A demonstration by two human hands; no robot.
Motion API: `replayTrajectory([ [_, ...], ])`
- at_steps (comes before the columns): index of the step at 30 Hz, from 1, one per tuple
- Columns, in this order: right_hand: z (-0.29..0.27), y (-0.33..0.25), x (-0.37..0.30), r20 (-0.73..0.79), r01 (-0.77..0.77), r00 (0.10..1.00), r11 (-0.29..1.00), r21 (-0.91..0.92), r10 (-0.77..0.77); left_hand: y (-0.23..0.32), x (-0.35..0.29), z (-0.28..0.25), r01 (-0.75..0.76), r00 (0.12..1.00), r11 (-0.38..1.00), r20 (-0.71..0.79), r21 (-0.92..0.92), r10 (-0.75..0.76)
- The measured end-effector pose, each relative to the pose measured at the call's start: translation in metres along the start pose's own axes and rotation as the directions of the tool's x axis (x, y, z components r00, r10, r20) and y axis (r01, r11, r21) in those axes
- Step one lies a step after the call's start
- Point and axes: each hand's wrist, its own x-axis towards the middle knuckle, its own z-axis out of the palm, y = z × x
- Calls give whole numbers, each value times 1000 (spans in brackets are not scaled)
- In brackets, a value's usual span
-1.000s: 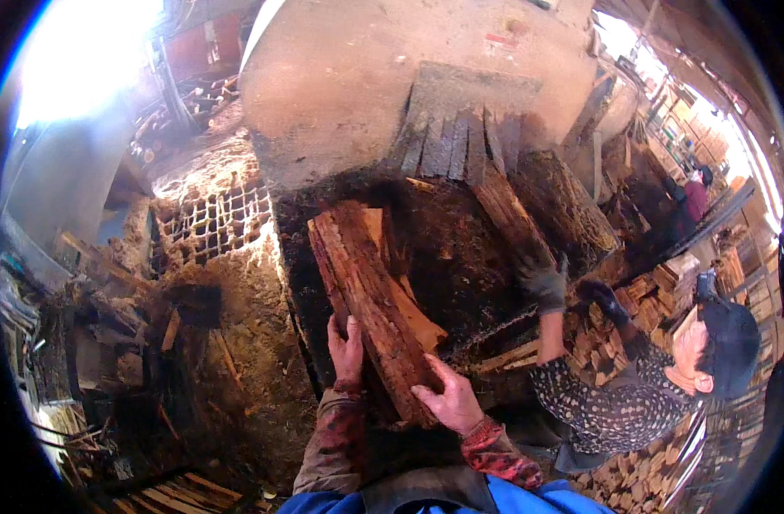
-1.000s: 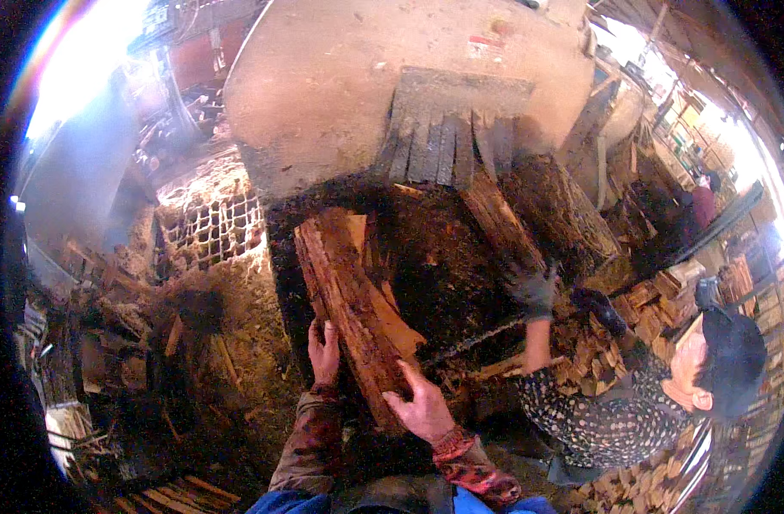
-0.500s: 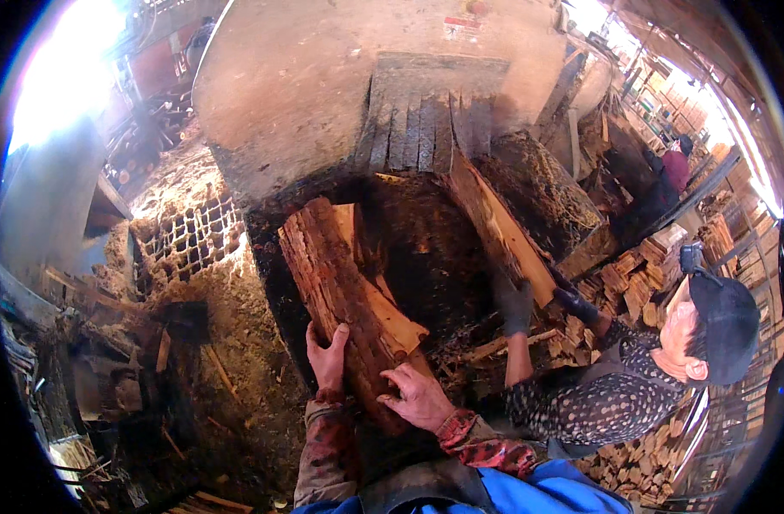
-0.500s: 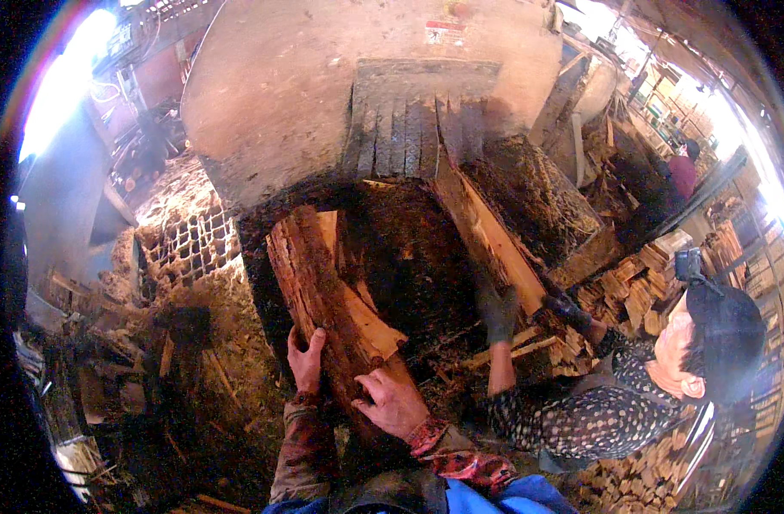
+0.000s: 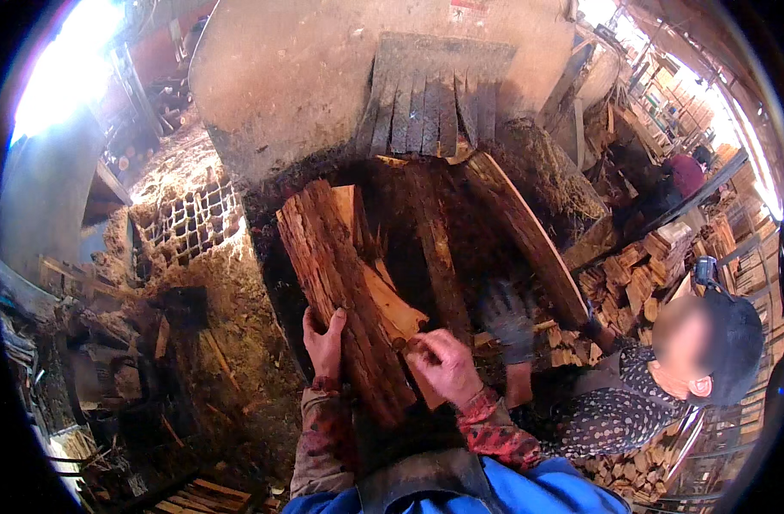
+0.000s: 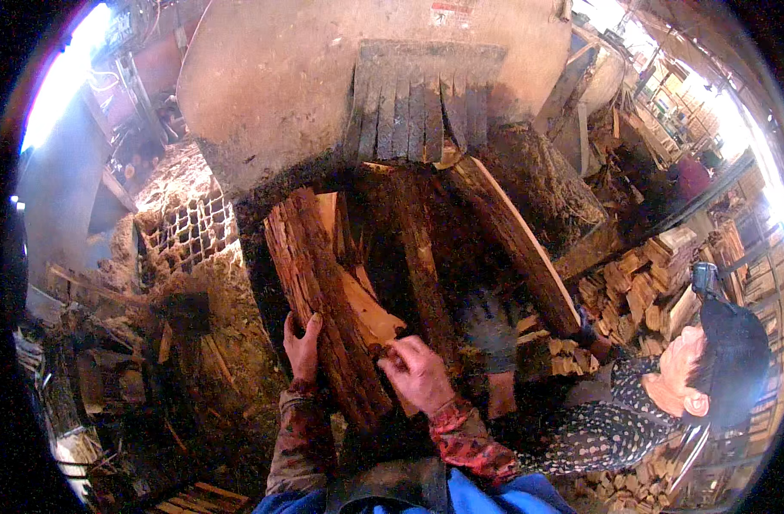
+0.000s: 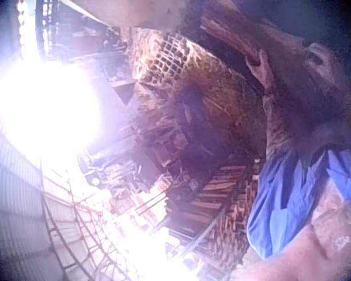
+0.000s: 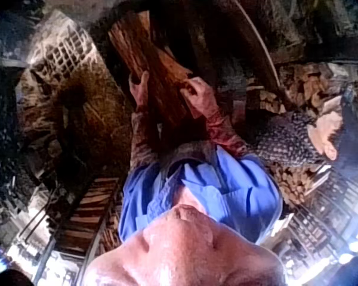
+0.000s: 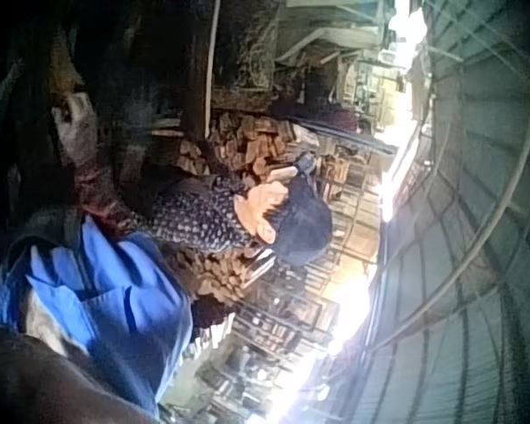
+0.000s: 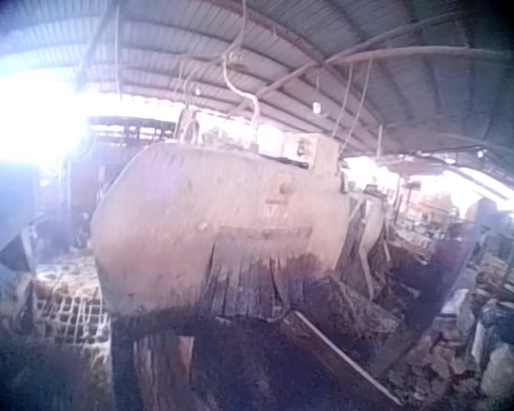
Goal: The person picks up planks of wood from a pile and places them onto a metal rack. They repeatedly carry the wood to the rack and stack it in an organized manner. Another person is visible in the background working with wood near a machine.
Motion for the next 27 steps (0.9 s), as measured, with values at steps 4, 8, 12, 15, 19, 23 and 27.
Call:
replayTrajectory([
  [4,-17,55,7,-199,-147,974,970,-196,107,1,0,2,11,1000,998,-22,64,-10],
  [8,-18,112,5,-149,-315,949,817,-483,278,-17,7,0,-8,1000,997,2,-75,8],
  [12,-4,125,-5,-232,-329,939,858,-393,253,-20,7,-2,5,1000,995,24,-102,-2],
  [15,-3,124,-1,-241,-398,909,880,-259,341,-21,10,-6,-14,1000,998,16,-58,15],
  [19,-19,125,0,-136,-387,914,922,-8,383,-22,10,-10,-11,1000,1000,-8,-20,11],
  [23,-28,124,-19,-110,-377,912,914,153,394,-3,3,1,-1,1000,999,-21,41,2],
  [27,-26,103,-45,-65,-373,912,884,282,406,-27,10,-5,-20,1000,997,-2,-74,20],
])
